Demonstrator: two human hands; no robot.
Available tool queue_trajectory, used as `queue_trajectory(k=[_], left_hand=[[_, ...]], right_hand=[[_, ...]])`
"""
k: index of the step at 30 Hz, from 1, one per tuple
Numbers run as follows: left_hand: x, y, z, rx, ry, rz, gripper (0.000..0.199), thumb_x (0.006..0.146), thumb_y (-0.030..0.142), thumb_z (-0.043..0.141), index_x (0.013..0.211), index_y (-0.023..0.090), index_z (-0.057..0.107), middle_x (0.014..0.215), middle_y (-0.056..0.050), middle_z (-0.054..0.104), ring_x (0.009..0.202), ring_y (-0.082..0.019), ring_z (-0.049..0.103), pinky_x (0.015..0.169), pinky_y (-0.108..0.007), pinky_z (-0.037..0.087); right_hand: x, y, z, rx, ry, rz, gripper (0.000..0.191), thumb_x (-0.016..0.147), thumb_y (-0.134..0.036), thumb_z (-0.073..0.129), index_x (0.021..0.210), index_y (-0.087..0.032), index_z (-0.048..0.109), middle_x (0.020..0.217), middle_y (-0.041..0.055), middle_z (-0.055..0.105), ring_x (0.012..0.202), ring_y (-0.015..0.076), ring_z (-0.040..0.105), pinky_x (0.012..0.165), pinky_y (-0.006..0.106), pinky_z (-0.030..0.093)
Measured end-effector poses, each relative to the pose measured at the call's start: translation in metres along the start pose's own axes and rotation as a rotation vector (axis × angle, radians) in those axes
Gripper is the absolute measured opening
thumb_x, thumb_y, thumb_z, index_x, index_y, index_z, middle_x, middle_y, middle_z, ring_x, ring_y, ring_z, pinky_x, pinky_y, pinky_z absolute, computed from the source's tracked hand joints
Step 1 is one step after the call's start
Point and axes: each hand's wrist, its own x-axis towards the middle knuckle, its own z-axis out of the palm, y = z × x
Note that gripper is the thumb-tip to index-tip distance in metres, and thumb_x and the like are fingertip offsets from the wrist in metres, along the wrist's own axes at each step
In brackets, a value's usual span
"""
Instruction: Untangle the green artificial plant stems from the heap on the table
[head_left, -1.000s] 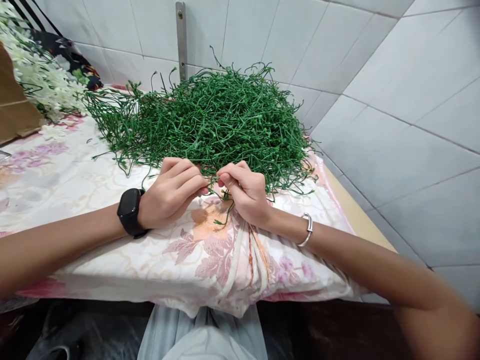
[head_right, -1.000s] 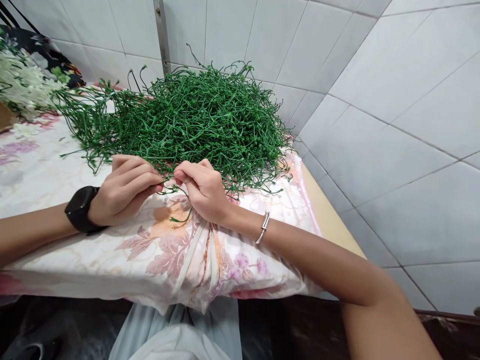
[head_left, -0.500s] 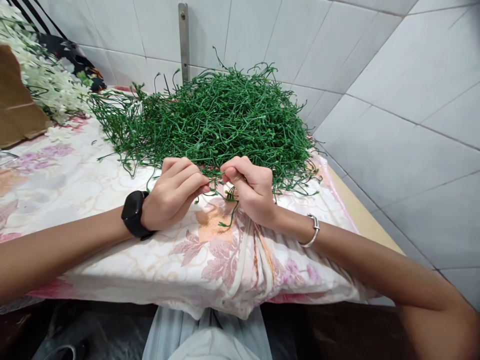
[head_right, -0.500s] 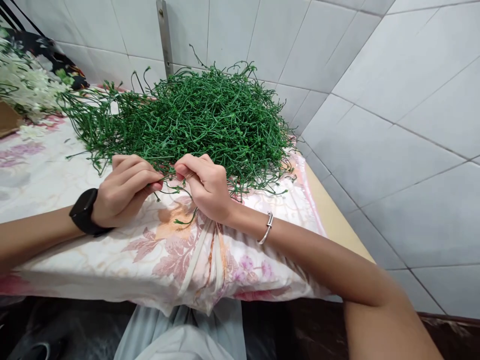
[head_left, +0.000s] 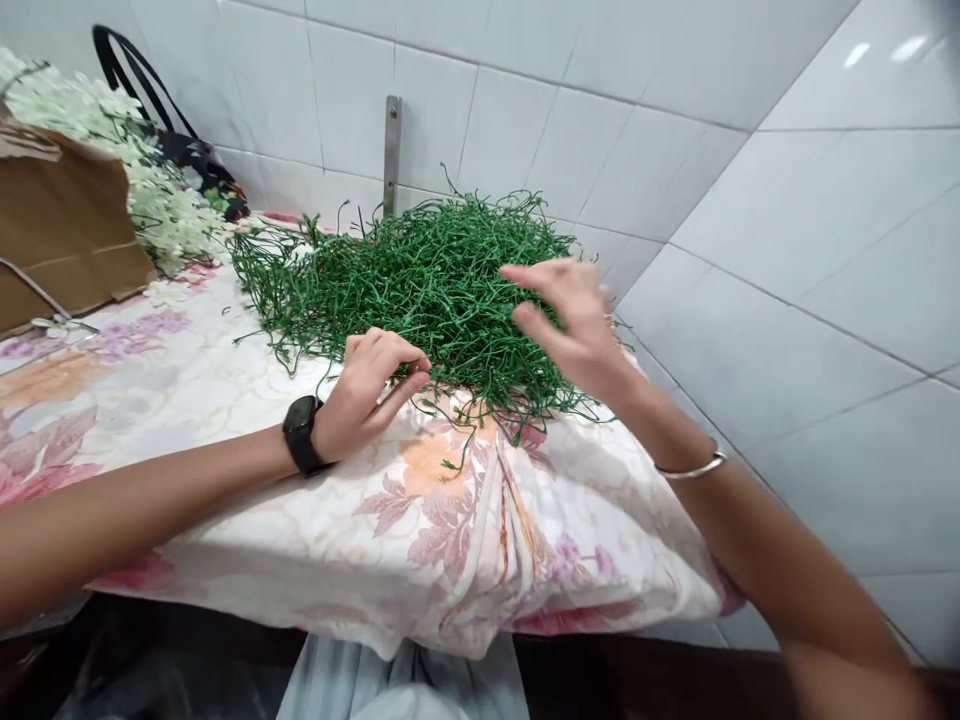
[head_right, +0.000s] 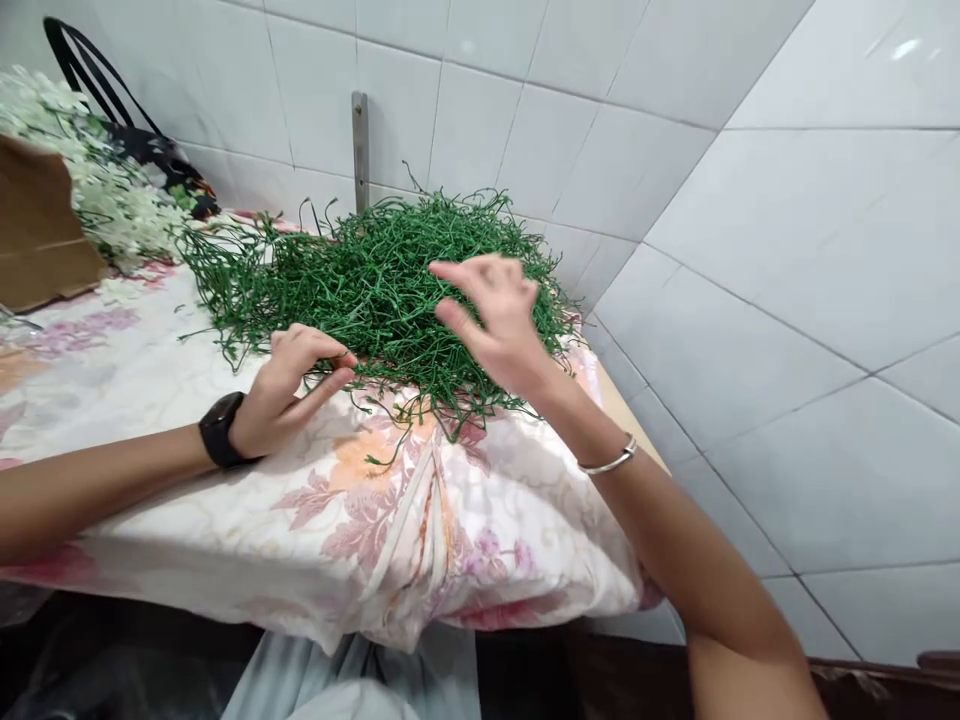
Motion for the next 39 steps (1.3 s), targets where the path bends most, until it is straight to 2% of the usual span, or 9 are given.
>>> queue_trajectory(k=[2, 4, 6, 10, 15, 18, 23, 33, 39], left_hand=[[0.001, 0.001, -0.001, -0.036, -0.069, -0.031, 0.010, 0.082, 0.020, 0.046, 0.091, 0.016, 0.050, 0.084, -0.003, 0.056, 0.082, -0.015, 0.046, 0.075, -0.031, 0.033], [0.001, 0.001, -0.003, -0.079, -0.106, -0.033, 0.014, 0.082, 0.021, 0.046, 0.095, 0.015, 0.048, 0.088, -0.004, 0.055, 0.085, -0.016, 0.045, 0.077, -0.032, 0.034], [0.001, 0.001, -0.004, -0.109, -0.119, -0.012, 0.017, 0.080, 0.021, 0.047, 0.097, 0.015, 0.047, 0.091, -0.005, 0.054, 0.087, -0.016, 0.045, 0.077, -0.033, 0.035], [-0.001, -0.001, -0.004, -0.178, -0.146, 0.010, 0.021, 0.080, 0.016, 0.042, 0.101, 0.015, 0.046, 0.097, -0.006, 0.053, 0.091, -0.018, 0.044, 0.080, -0.035, 0.035], [-0.002, -0.002, -0.001, -0.253, -0.123, 0.029, 0.025, 0.085, 0.013, 0.033, 0.107, 0.013, 0.046, 0.101, -0.008, 0.053, 0.095, -0.017, 0.043, 0.084, -0.034, 0.036], [-0.002, 0.000, 0.001, -0.206, -0.112, 0.033, 0.030, 0.086, 0.015, 0.037, 0.115, 0.013, 0.042, 0.107, -0.008, 0.052, 0.100, -0.017, 0.041, 0.088, -0.035, 0.035], [-0.002, 0.008, 0.003, -0.182, -0.102, 0.068, 0.035, 0.084, 0.013, 0.043, 0.119, 0.014, 0.041, 0.108, -0.010, 0.052, 0.101, -0.016, 0.044, 0.087, -0.033, 0.039], [-0.002, 0.001, 0.003, -0.400, -0.148, -0.021, 0.058, 0.079, 0.011, 0.050, 0.130, 0.021, 0.025, 0.106, -0.008, 0.056, 0.095, -0.013, 0.053, 0.083, -0.028, 0.045], [0.004, 0.001, -0.006, -0.286, -0.164, 0.074, 0.040, 0.079, 0.015, 0.054, 0.117, 0.019, 0.046, 0.107, -0.007, 0.057, 0.096, -0.014, 0.052, 0.082, -0.028, 0.045]], right_hand=[[-0.004, -0.002, 0.006, -0.121, -0.204, -0.030, 0.047, 0.082, -0.051, 0.036, 0.125, -0.030, 0.036, 0.127, 0.0058, 0.037, 0.121, 0.0248, 0.029, 0.094, 0.046, 0.023], [-0.006, -0.003, 0.009, -0.141, -0.183, -0.045, 0.053, 0.082, -0.048, 0.039, 0.130, -0.031, 0.026, 0.136, 0.0046, 0.028, 0.127, 0.0252, 0.020, 0.097, 0.046, 0.017], [-0.006, -0.007, 0.009, -0.109, -0.079, -0.056, 0.048, 0.084, -0.040, 0.040, 0.130, -0.030, 0.027, 0.136, 0.0041, 0.031, 0.126, 0.0227, 0.024, 0.097, 0.044, 0.017], [-0.013, -0.023, 0.014, 0.026, 0.109, -0.094, 0.025, 0.085, -0.025, 0.041, 0.109, -0.024, 0.048, 0.115, 0.0038, 0.053, 0.110, 0.0170, 0.045, 0.092, 0.037, 0.025], [-0.034, -0.038, 0.037, 0.143, 0.090, -0.117, 0.012, 0.084, -0.020, 0.043, 0.080, -0.019, 0.054, 0.079, 0.0002, 0.062, 0.079, 0.0122, 0.054, 0.081, 0.032, 0.030], [-0.046, -0.042, 0.047, 0.156, 0.083, -0.150, 0.009, 0.082, -0.017, 0.045, 0.086, -0.018, 0.053, 0.083, 0.0008, 0.062, 0.082, 0.0125, 0.055, 0.082, 0.033, 0.031], [-0.052, -0.043, 0.052, 0.115, 0.211, -0.256, 0.021, 0.076, -0.016, 0.054, 0.095, -0.020, 0.048, 0.091, 0.0025, 0.060, 0.090, 0.0145, 0.054, 0.080, 0.033, 0.034], [-0.048, -0.036, 0.058, 0.109, 0.132, -0.189, 0.015, 0.076, -0.019, 0.056, 0.091, -0.021, 0.052, 0.086, 0.0019, 0.059, 0.083, 0.0136, 0.053, 0.074, 0.031, 0.036], [-0.049, -0.035, 0.056, 0.171, 0.155, -0.152, 0.012, 0.077, -0.016, 0.054, 0.088, -0.020, 0.053, 0.081, 0.0010, 0.059, 0.080, 0.0133, 0.053, 0.074, 0.032, 0.037]])
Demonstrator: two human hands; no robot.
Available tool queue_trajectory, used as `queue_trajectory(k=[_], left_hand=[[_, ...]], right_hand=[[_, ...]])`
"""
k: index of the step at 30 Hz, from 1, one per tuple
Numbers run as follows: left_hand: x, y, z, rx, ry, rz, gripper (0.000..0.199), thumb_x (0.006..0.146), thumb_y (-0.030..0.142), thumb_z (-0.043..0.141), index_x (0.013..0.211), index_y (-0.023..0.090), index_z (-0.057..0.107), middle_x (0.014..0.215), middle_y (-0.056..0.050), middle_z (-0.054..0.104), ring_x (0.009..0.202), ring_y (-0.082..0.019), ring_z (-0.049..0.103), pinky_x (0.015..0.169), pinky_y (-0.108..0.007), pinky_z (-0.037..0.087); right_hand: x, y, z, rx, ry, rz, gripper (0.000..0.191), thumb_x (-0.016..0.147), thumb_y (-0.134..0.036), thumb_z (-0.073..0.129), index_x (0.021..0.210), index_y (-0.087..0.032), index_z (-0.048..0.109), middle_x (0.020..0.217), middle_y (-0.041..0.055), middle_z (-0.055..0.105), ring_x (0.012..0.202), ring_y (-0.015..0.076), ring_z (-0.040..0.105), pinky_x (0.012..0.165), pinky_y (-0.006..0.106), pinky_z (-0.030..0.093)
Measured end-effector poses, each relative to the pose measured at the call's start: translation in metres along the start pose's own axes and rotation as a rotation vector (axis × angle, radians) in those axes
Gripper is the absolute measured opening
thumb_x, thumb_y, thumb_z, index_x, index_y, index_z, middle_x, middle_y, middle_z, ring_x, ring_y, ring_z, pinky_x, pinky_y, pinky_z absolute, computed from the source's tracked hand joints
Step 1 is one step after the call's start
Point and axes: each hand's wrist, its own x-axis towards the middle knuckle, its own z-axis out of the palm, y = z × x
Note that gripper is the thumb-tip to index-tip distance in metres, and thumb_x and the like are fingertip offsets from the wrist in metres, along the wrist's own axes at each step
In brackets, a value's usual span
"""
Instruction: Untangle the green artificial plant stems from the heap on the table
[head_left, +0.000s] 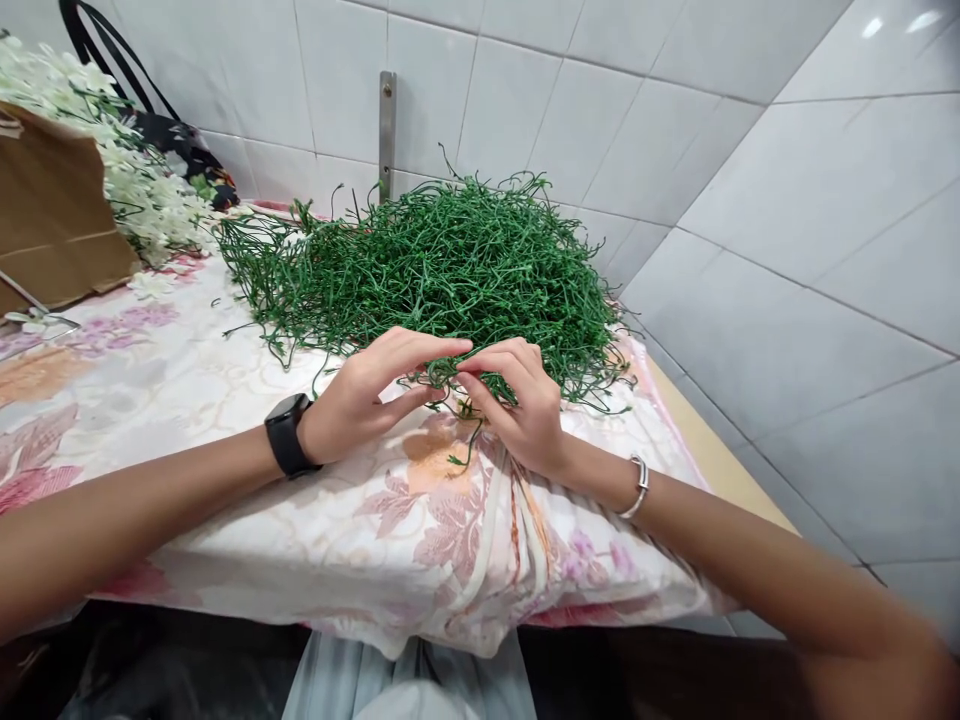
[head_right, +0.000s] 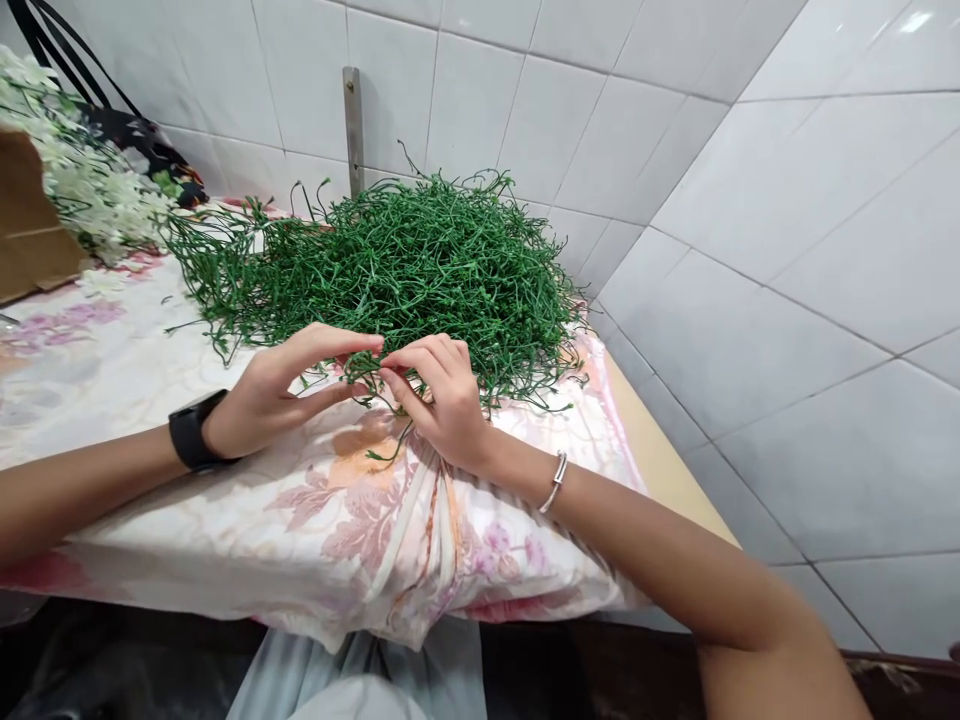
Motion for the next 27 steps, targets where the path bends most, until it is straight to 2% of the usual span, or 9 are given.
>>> queue_trajectory(k=[3, 6, 11, 13, 19, 24, 27], left_hand=[[0.0025, 0.0006, -0.0049, 0.048, -0.022, 0.012, 0.028, 0.078, 0.021, 0.056, 0.106, 0.018, 0.055, 0.097, -0.006, 0.060, 0.090, -0.014, 0.053, 0.079, -0.028, 0.045], [0.0033, -0.0004, -0.0075, 0.056, -0.043, -0.014, 0.028, 0.076, 0.027, 0.058, 0.103, 0.019, 0.057, 0.091, -0.005, 0.061, 0.083, -0.013, 0.054, 0.072, -0.025, 0.046], [0.0023, -0.0033, -0.0054, 0.029, -0.045, -0.054, 0.021, 0.081, 0.023, 0.052, 0.101, 0.019, 0.058, 0.088, -0.004, 0.064, 0.077, -0.011, 0.056, 0.068, -0.023, 0.045], [0.0018, -0.0036, -0.0043, 0.038, -0.019, -0.074, 0.019, 0.080, 0.025, 0.054, 0.097, 0.019, 0.059, 0.085, -0.004, 0.064, 0.073, -0.011, 0.057, 0.067, -0.023, 0.046], [0.0005, -0.0031, -0.0060, 0.162, 0.079, -0.073, 0.014, 0.076, 0.032, 0.058, 0.080, 0.019, 0.062, 0.069, -0.001, 0.062, 0.060, -0.009, 0.053, 0.057, -0.022, 0.043], [-0.0005, -0.0018, -0.0037, 0.192, 0.071, -0.001, 0.014, 0.075, 0.028, 0.059, 0.078, 0.015, 0.062, 0.067, -0.003, 0.060, 0.062, -0.011, 0.052, 0.057, -0.023, 0.042], [-0.0015, -0.0007, -0.0014, 0.255, 0.067, 0.044, 0.010, 0.075, 0.025, 0.060, 0.077, 0.016, 0.061, 0.065, -0.002, 0.059, 0.062, -0.012, 0.050, 0.058, -0.027, 0.041]], right_hand=[[0.0001, -0.0008, -0.0002, 0.022, 0.033, 0.034, 0.011, 0.078, -0.015, 0.052, 0.088, -0.020, 0.052, 0.081, 0.0011, 0.058, 0.080, 0.0128, 0.052, 0.074, 0.031, 0.037], [0.0006, -0.0008, 0.0006, 0.037, 0.031, 0.081, 0.007, 0.080, -0.015, 0.049, 0.085, -0.019, 0.052, 0.080, 0.0012, 0.057, 0.080, 0.0128, 0.051, 0.074, 0.031, 0.036], [0.0013, 0.0017, 0.0030, 0.079, 0.049, 0.190, 0.006, 0.082, -0.016, 0.046, 0.079, -0.019, 0.050, 0.078, 0.0015, 0.055, 0.078, 0.0129, 0.050, 0.074, 0.031, 0.036], [0.0015, 0.0023, 0.0032, 0.083, 0.016, 0.201, 0.006, 0.083, -0.018, 0.045, 0.080, -0.019, 0.051, 0.079, 0.0018, 0.056, 0.079, 0.0131, 0.050, 0.075, 0.032, 0.036], [0.0021, 0.0000, 0.0004, 0.155, -0.024, 0.141, 0.011, 0.083, -0.020, 0.046, 0.092, -0.019, 0.050, 0.089, 0.0035, 0.056, 0.087, 0.0136, 0.050, 0.079, 0.032, 0.038], [0.0026, -0.0009, -0.0005, 0.185, -0.147, 0.020, 0.022, 0.080, -0.027, 0.052, 0.100, -0.019, 0.051, 0.098, 0.0051, 0.056, 0.095, 0.0149, 0.050, 0.082, 0.033, 0.039], [0.0014, 0.0000, 0.0006, 0.149, -0.164, -0.030, 0.021, 0.079, -0.027, 0.054, 0.099, -0.020, 0.052, 0.095, 0.0036, 0.059, 0.092, 0.0146, 0.052, 0.081, 0.033, 0.038]])
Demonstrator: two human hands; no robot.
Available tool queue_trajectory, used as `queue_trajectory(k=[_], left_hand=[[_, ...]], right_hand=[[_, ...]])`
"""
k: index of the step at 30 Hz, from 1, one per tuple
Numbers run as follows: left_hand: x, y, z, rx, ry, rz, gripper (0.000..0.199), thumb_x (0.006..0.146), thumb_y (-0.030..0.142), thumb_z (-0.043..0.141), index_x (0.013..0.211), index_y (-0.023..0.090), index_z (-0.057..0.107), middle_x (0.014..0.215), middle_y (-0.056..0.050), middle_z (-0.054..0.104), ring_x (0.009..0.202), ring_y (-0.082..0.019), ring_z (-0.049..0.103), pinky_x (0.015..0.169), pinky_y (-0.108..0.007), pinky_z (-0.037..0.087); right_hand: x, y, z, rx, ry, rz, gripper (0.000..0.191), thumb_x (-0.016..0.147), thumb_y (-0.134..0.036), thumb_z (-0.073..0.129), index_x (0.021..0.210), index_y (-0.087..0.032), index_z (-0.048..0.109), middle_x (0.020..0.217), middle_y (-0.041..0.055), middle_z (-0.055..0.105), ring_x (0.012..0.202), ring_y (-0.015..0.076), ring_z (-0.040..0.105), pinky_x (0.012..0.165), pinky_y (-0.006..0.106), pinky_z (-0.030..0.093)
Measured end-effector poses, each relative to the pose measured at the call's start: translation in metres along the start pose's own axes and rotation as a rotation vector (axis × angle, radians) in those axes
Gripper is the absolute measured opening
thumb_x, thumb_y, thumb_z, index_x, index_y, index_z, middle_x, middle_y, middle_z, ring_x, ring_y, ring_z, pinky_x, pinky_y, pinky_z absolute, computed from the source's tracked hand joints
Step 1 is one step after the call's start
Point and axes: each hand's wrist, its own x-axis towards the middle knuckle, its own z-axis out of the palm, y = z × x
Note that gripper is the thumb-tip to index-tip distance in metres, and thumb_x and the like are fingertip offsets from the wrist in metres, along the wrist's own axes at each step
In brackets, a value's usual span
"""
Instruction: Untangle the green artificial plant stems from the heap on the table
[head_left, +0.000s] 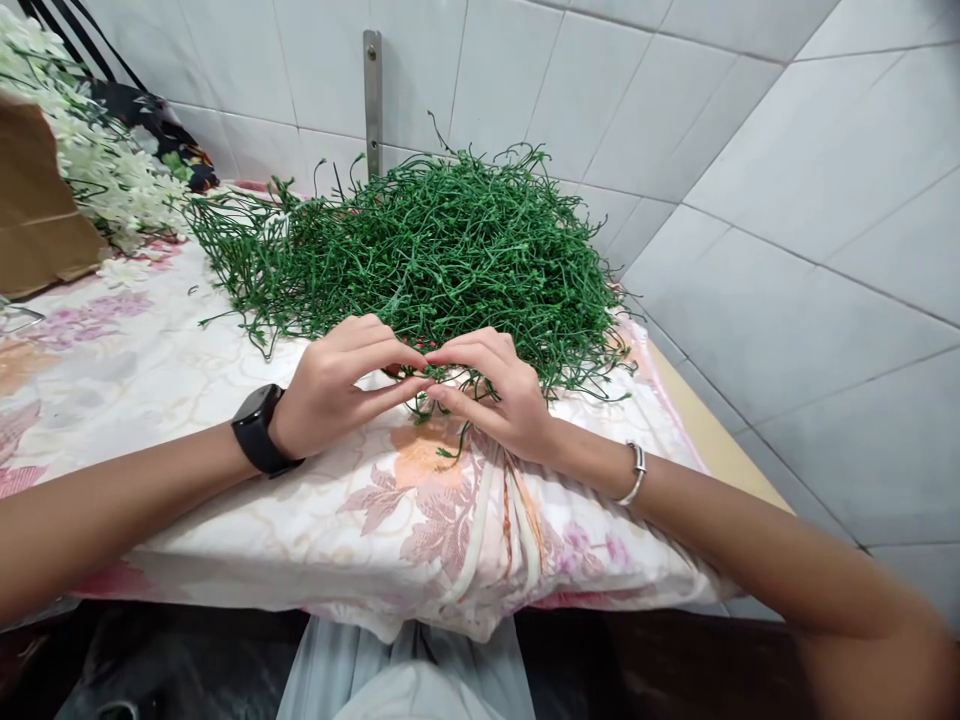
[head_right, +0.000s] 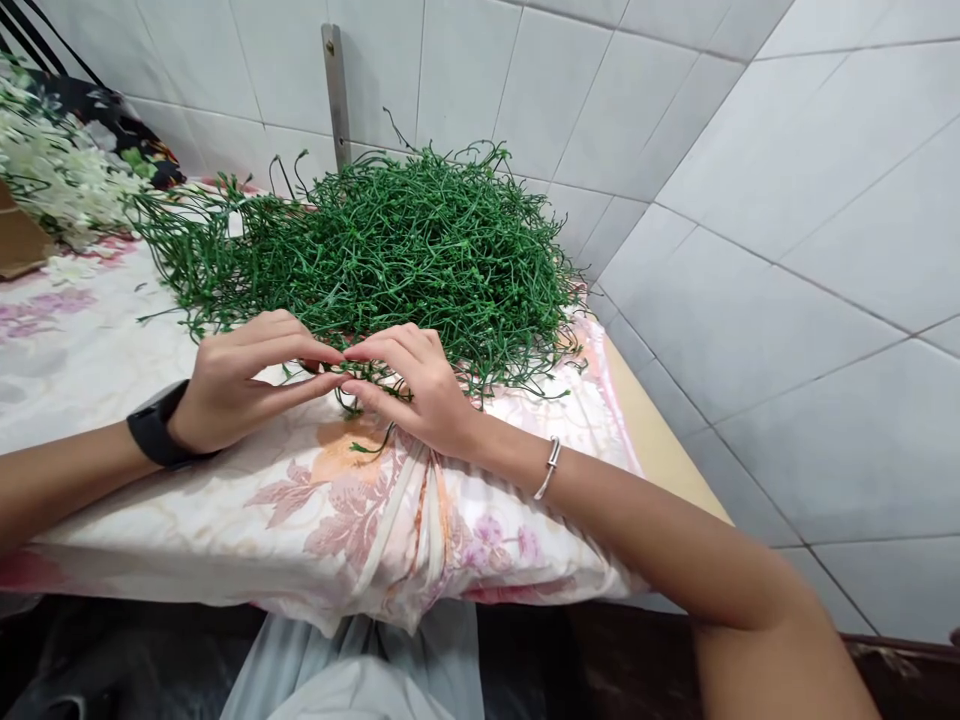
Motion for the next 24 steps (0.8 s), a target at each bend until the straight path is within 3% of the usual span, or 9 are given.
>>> queue_trajectory(k=[5, 8, 14, 19, 24], left_hand=[[-0.001, 0.003, -0.002, 0.187, 0.063, 0.071, 0.008, 0.071, 0.026, 0.063, 0.073, 0.020, 0.058, 0.085, -0.005, 0.059, 0.082, -0.019, 0.049, 0.073, -0.037, 0.039], [0.000, 0.006, -0.004, 0.149, -0.005, 0.081, 0.007, 0.072, 0.024, 0.060, 0.070, 0.020, 0.054, 0.092, -0.003, 0.061, 0.090, -0.021, 0.049, 0.078, -0.039, 0.036], [0.001, 0.011, -0.005, -0.097, -0.157, 0.050, 0.010, 0.075, 0.017, 0.052, 0.067, 0.016, 0.046, 0.082, -0.004, 0.062, 0.082, -0.015, 0.051, 0.075, -0.031, 0.040], [0.000, 0.009, -0.004, -0.129, -0.155, -0.027, 0.006, 0.073, 0.016, 0.053, 0.070, 0.016, 0.047, 0.074, -0.003, 0.060, 0.075, -0.015, 0.051, 0.071, -0.030, 0.041], [0.000, 0.009, -0.002, -0.123, -0.126, -0.055, 0.010, 0.070, 0.012, 0.052, 0.081, 0.014, 0.051, 0.076, -0.004, 0.057, 0.075, -0.015, 0.051, 0.068, -0.028, 0.042]], right_hand=[[-0.002, 0.003, 0.002, -0.056, 0.063, -0.108, 0.020, 0.077, -0.023, 0.057, 0.096, -0.022, 0.055, 0.089, 0.0012, 0.062, 0.087, 0.0127, 0.055, 0.077, 0.031, 0.038], [-0.003, 0.004, 0.003, -0.079, 0.092, -0.171, 0.019, 0.075, -0.021, 0.060, 0.094, -0.021, 0.057, 0.086, 0.0003, 0.063, 0.083, 0.0116, 0.056, 0.074, 0.030, 0.038], [-0.003, 0.002, 0.004, -0.103, 0.146, -0.257, 0.016, 0.073, -0.018, 0.062, 0.088, -0.021, 0.059, 0.077, -0.0021, 0.064, 0.075, 0.0090, 0.056, 0.071, 0.028, 0.038], [-0.003, 0.000, 0.003, -0.086, 0.164, -0.277, 0.013, 0.071, -0.016, 0.063, 0.082, -0.019, 0.056, 0.076, -0.0016, 0.064, 0.075, 0.0085, 0.057, 0.071, 0.026, 0.041], [-0.003, 0.000, 0.003, -0.078, 0.146, -0.248, 0.012, 0.073, -0.012, 0.059, 0.081, -0.018, 0.052, 0.087, 0.0015, 0.065, 0.084, 0.0109, 0.057, 0.074, 0.028, 0.043]])
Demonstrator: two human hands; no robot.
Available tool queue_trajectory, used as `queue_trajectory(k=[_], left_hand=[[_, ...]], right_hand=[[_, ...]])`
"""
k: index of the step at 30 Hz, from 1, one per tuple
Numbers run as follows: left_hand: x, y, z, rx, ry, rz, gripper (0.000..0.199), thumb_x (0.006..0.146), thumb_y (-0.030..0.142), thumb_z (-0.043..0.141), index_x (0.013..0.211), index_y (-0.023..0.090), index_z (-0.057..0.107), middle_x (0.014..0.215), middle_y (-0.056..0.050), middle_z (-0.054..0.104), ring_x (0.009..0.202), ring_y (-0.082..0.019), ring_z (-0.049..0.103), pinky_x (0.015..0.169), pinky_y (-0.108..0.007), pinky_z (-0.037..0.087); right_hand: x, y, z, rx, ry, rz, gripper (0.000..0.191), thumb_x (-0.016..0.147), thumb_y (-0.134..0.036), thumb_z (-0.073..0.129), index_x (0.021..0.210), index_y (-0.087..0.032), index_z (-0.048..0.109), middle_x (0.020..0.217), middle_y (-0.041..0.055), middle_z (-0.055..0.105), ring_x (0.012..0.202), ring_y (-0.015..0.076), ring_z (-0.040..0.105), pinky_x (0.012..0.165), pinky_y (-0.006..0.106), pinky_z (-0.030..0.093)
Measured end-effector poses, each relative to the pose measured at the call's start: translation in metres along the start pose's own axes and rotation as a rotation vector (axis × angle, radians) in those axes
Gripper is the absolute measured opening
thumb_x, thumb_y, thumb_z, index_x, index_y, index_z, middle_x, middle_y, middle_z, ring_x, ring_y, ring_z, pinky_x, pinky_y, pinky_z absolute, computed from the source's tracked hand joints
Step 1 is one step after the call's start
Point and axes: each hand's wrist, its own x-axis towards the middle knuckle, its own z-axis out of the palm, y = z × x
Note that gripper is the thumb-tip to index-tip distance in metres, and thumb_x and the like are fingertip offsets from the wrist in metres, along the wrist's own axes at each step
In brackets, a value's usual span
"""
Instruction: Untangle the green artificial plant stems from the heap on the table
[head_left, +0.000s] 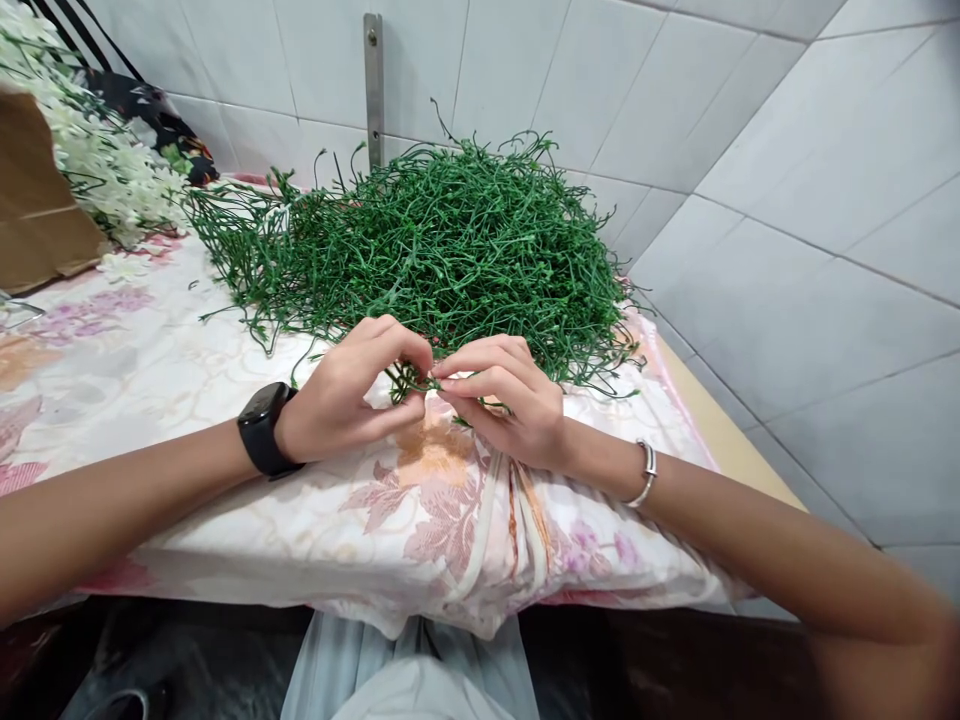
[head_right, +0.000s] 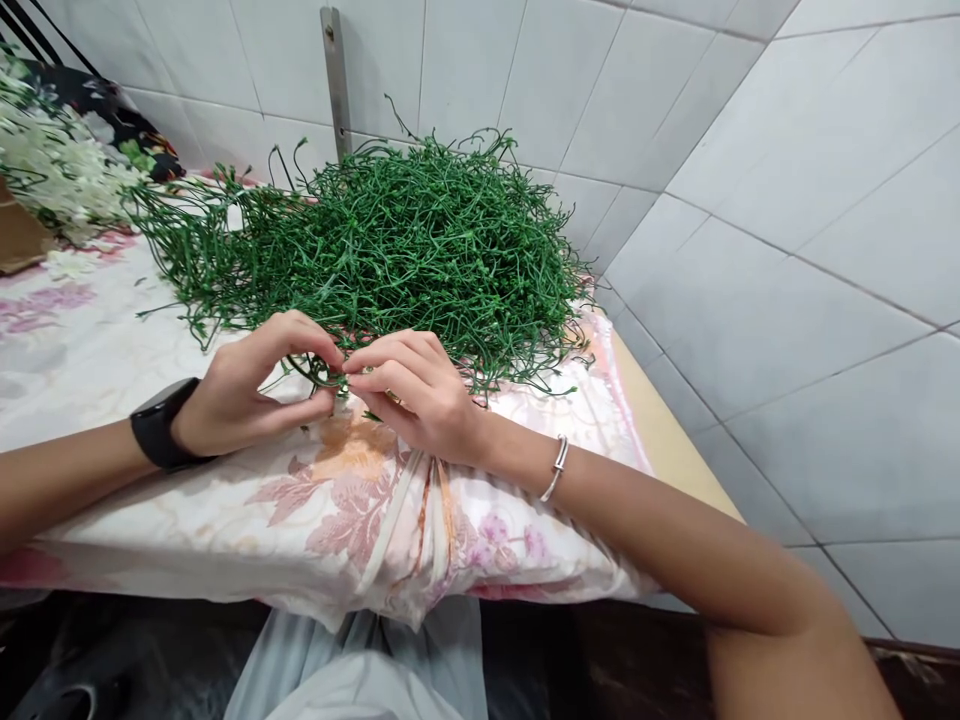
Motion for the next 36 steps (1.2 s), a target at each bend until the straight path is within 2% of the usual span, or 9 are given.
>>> queue_trajectory(k=[7, 11, 20, 24, 30, 36], left_hand=[[0.0017, -0.0009, -0.0024, 0.022, -0.029, -0.013, 0.011, 0.074, 0.012, 0.051, 0.085, 0.014, 0.051, 0.080, -0.004, 0.056, 0.080, -0.015, 0.048, 0.072, -0.029, 0.042], [0.0011, -0.0033, -0.0019, -0.005, -0.097, -0.058, 0.009, 0.077, 0.012, 0.048, 0.086, 0.015, 0.050, 0.084, -0.004, 0.055, 0.085, -0.015, 0.047, 0.076, -0.030, 0.041], [0.0009, -0.0020, 0.0000, -0.129, -0.116, -0.121, 0.012, 0.081, 0.018, 0.047, 0.093, 0.015, 0.047, 0.092, -0.005, 0.052, 0.088, -0.014, 0.048, 0.078, -0.028, 0.041], [0.0037, -0.0011, -0.0015, -0.084, -0.132, -0.063, 0.010, 0.082, 0.021, 0.049, 0.090, 0.016, 0.050, 0.087, -0.003, 0.055, 0.086, -0.014, 0.045, 0.077, -0.027, 0.039], [0.0055, -0.0006, -0.0018, -0.047, -0.140, -0.082, 0.011, 0.086, 0.019, 0.042, 0.091, 0.016, 0.051, 0.087, -0.003, 0.054, 0.084, -0.014, 0.043, 0.076, -0.028, 0.037], [0.0054, -0.0009, 0.0023, 0.233, -0.150, 0.018, 0.016, 0.087, 0.021, 0.038, 0.092, 0.013, 0.050, 0.087, -0.007, 0.054, 0.084, -0.017, 0.042, 0.076, -0.031, 0.036]], right_hand=[[-0.0012, 0.0016, 0.0006, 0.029, -0.020, -0.005, 0.015, 0.072, -0.009, 0.058, 0.080, -0.016, 0.047, 0.092, 0.0046, 0.064, 0.090, 0.0135, 0.057, 0.078, 0.032, 0.044], [-0.0012, 0.0038, 0.0012, 0.048, -0.052, 0.063, 0.011, 0.076, -0.010, 0.053, 0.079, -0.017, 0.046, 0.088, 0.0031, 0.063, 0.084, 0.0120, 0.057, 0.076, 0.031, 0.042], [-0.0025, 0.0061, 0.0021, 0.015, -0.053, 0.072, 0.013, 0.075, -0.013, 0.056, 0.079, -0.017, 0.045, 0.086, 0.0036, 0.060, 0.081, 0.0128, 0.053, 0.072, 0.031, 0.039], [-0.0024, 0.0037, 0.0010, 0.018, -0.036, 0.080, 0.011, 0.077, -0.013, 0.054, 0.084, -0.018, 0.046, 0.085, 0.0029, 0.059, 0.082, 0.0126, 0.053, 0.074, 0.030, 0.039], [-0.0020, 0.0019, 0.0013, -0.093, -0.038, 0.140, 0.014, 0.080, -0.015, 0.051, 0.093, -0.017, 0.049, 0.086, 0.0033, 0.059, 0.082, 0.0132, 0.051, 0.074, 0.030, 0.037], [-0.0022, 0.0023, 0.0029, -0.271, -0.106, 0.148, 0.015, 0.083, -0.016, 0.046, 0.094, -0.014, 0.055, 0.082, 0.0046, 0.057, 0.079, 0.0137, 0.046, 0.072, 0.030, 0.034]])
